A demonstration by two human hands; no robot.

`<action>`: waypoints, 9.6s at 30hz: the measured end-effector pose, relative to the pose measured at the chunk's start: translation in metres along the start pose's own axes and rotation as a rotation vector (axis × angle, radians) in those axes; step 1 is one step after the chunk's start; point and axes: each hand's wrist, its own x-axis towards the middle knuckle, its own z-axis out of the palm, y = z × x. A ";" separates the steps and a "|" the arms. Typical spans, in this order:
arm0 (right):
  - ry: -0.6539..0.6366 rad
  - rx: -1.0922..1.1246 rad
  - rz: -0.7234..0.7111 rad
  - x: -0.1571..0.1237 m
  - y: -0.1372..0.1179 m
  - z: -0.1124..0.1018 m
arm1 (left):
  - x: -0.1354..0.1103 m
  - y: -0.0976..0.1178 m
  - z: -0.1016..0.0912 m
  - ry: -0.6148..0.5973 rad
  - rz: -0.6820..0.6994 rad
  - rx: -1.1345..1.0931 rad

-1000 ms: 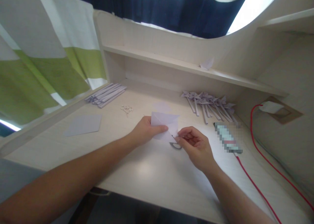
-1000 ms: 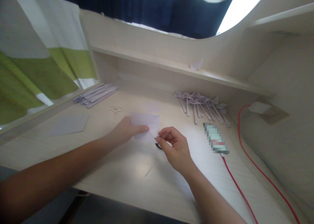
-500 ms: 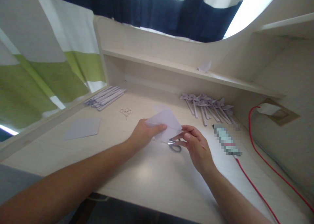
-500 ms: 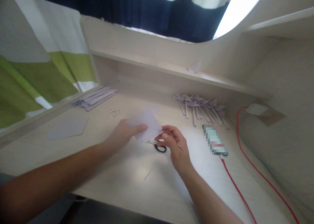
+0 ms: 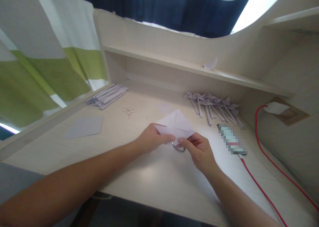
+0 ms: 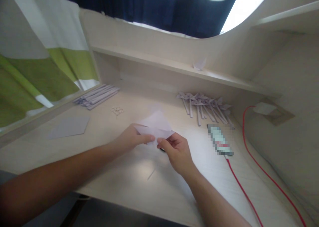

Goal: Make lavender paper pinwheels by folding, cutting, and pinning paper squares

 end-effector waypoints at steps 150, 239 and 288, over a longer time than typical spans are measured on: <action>-0.010 -0.022 0.059 -0.001 -0.004 -0.001 | 0.004 0.017 -0.017 -0.022 -0.138 -0.088; 0.007 -0.232 -0.146 -0.008 -0.003 -0.009 | -0.003 0.024 -0.007 0.135 -0.120 0.074; -0.022 -0.037 -0.165 -0.004 -0.003 -0.005 | -0.002 0.014 -0.006 0.123 -0.105 0.086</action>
